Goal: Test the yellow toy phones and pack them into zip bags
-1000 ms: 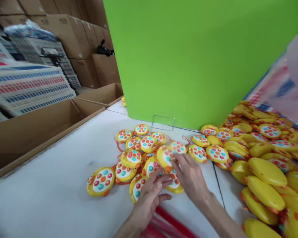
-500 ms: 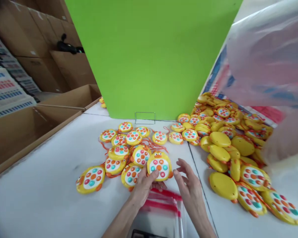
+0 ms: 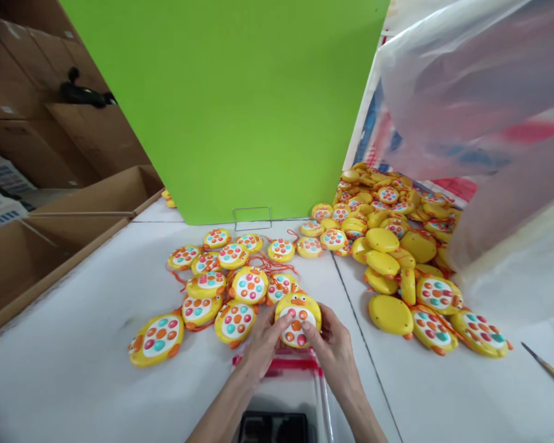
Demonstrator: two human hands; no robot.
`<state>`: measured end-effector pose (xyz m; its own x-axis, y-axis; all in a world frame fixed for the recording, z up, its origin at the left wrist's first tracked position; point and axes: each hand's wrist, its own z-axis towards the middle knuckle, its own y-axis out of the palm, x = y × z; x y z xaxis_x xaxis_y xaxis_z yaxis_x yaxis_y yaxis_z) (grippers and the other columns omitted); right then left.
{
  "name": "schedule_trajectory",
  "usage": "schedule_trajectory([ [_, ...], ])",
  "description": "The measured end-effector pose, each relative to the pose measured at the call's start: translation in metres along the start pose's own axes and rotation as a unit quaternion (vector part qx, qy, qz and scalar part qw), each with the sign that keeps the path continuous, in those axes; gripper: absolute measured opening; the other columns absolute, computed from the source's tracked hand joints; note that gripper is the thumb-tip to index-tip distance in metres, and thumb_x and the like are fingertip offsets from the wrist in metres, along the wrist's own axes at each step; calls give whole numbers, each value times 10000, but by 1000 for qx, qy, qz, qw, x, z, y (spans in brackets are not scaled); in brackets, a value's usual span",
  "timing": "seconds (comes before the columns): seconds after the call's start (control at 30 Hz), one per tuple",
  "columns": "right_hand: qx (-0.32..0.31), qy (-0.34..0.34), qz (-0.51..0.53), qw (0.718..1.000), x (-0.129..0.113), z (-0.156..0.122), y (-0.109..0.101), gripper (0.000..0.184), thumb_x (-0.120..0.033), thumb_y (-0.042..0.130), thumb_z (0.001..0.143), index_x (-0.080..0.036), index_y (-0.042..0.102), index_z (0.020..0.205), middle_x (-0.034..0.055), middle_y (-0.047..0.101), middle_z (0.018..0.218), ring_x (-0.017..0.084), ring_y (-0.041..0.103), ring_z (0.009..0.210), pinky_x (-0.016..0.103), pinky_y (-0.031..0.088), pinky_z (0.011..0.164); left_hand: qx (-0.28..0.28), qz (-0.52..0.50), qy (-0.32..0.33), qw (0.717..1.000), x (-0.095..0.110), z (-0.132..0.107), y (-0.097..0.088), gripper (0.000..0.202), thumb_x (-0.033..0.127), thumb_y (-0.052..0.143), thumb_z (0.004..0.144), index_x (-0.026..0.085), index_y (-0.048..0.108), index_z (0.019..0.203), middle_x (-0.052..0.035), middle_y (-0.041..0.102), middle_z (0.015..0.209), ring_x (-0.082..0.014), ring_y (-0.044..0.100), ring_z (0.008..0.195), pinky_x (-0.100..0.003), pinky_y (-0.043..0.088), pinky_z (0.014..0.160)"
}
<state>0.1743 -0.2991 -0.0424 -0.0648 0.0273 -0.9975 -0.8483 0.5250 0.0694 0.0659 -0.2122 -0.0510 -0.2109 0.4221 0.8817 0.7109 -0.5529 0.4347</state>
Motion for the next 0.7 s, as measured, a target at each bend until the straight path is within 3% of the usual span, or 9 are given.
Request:
schedule_trajectory([
  [0.13,16,-5,2,1000,3,-8,0,427,-419,632,776,-172,552,1116,92,648,1083,248,624,933,334,525,778,1,83,41,996,1,-2,-1,342,374,605,775,182,633,1056,-76,645,1072,-259,584,977,-336,472,816],
  [0.27,8,3,25,1000,1,-14,-1,409,-432,571,819,-179,538,1138,94,627,1129,255,601,991,363,506,827,24,122,4,992,2,-5,-1,372,402,608,765,199,619,1076,-83,615,1122,-272,545,1046,-351,460,836],
  [0.47,55,-10,0,998,6,-8,1,415,-446,616,778,-183,567,1096,85,660,1053,255,613,952,353,509,808,-81,91,22,992,4,-3,-2,498,279,691,693,195,524,1155,-54,638,1027,-222,587,892,-300,477,734],
  [0.6,36,7,33,999,10,-10,4,427,-460,592,793,-203,560,1133,70,643,1112,250,595,1003,344,490,844,-60,150,52,986,9,-4,-2,529,215,744,624,193,529,1107,-15,638,906,-175,575,777,-236,460,639],
  [0.7,50,21,59,997,15,-14,0,439,-470,562,814,-217,542,1172,70,620,1163,251,583,1035,354,482,860,-65,140,44,987,10,-6,-1,565,220,740,636,208,512,1153,-20,644,946,-190,582,820,-255,473,680],
])
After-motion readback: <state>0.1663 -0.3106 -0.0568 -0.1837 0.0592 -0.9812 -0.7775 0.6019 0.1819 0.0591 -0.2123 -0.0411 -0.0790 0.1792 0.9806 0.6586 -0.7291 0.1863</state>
